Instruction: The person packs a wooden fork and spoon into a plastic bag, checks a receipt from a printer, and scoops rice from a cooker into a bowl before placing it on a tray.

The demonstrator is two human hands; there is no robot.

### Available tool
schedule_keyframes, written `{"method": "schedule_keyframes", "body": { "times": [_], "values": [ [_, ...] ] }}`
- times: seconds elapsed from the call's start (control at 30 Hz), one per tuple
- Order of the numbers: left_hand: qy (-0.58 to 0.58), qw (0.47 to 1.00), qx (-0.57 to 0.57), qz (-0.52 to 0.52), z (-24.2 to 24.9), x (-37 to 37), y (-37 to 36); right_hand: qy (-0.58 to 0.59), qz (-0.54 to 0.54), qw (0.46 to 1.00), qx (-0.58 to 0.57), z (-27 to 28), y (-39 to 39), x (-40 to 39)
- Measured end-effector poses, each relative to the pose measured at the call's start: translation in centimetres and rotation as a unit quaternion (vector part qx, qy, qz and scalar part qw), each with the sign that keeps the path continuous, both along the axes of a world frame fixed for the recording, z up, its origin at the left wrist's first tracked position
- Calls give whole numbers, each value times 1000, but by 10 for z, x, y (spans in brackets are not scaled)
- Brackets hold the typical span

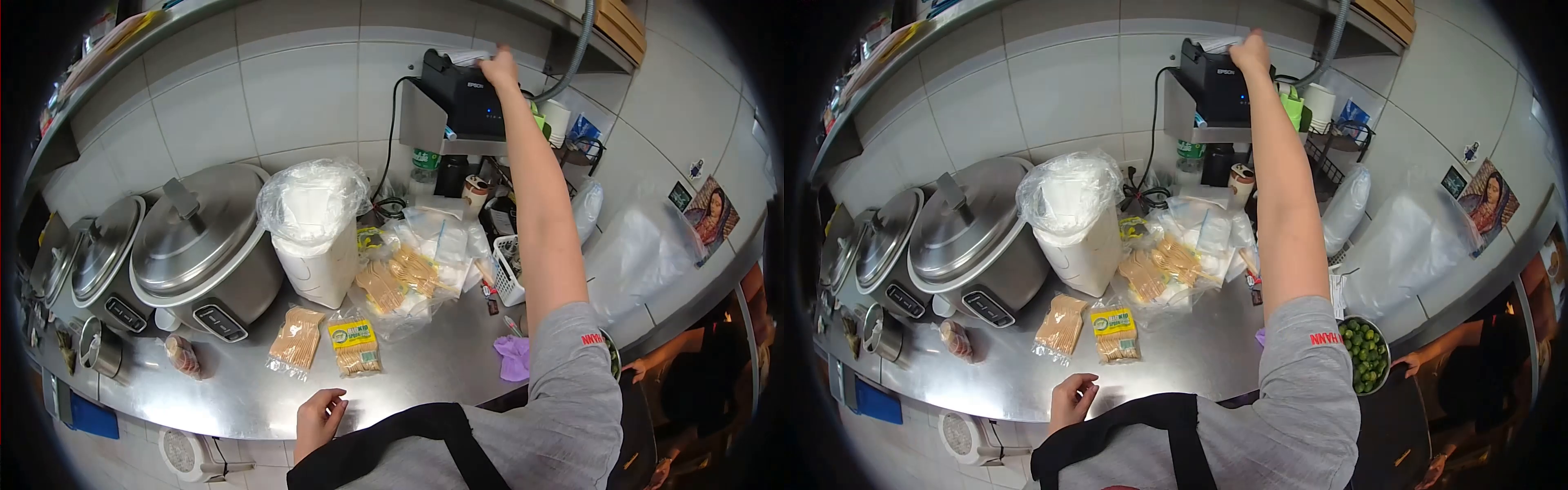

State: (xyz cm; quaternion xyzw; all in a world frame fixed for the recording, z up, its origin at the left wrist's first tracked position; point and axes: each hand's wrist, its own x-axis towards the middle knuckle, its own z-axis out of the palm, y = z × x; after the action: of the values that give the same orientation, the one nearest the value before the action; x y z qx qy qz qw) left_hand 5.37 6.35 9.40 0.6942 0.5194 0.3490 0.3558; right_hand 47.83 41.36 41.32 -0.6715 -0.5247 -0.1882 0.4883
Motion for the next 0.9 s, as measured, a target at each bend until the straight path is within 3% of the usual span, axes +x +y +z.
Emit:
{"method": "schedule_keyframes", "body": {
  "times": [0.03, 0.07, 0.13, 0.27, 0.3, 0.4, 0.53, 0.63, 0.7, 0.73, 0.8, 0.83, 0.9],
  "values": [
    [-2, 1000, 5, -3, 0, -1, 0, 25, 4, 996, 80, -2, -2, -3],
    [-2, 1000, 6, 1, -1, -1, 1, 26, 7, 996, 80, -4, -4, -5],
    [-12, 1000, 1, 3, -2, -1, 1, 144, 276, 927, 209, -8, -15, -16],
    [-24, 1000, -5, 3, -7, -2, 12, 241, 497, 819, 155, -57, -93, -77],
    [-115, 992, -47, 8, -13, 0, 20, 244, 518, 811, 122, -76, -113, -92],
    [-367, 913, -177, -36, -12, 10, 46, 273, 578, 769, 14, -134, -173, -133],
    [-548, 808, -140, -162, 16, 45, 78, 352, 600, 704, -144, -199, -238, -180],
    [-578, 799, -90, -138, 17, 52, 88, 399, 587, 679, -187, -244, -265, -199],
    [-529, 822, -61, -201, 13, 49, 89, 404, 576, 684, -193, -261, -276, -204],
    [-530, 823, -65, -194, 11, 49, 88, 401, 567, 696, -184, -267, -279, -206],
    [-603, 769, -161, -137, 11, 48, 89, 406, 563, 693, -194, -275, -283, -205],
    [-615, 759, -155, -148, 12, 48, 89, 408, 559, 694, -199, -278, -284, -204],
    [-612, 761, -171, -129, 14, 49, 89, 413, 555, 692, -207, -282, -286, -203]
  ]
}}
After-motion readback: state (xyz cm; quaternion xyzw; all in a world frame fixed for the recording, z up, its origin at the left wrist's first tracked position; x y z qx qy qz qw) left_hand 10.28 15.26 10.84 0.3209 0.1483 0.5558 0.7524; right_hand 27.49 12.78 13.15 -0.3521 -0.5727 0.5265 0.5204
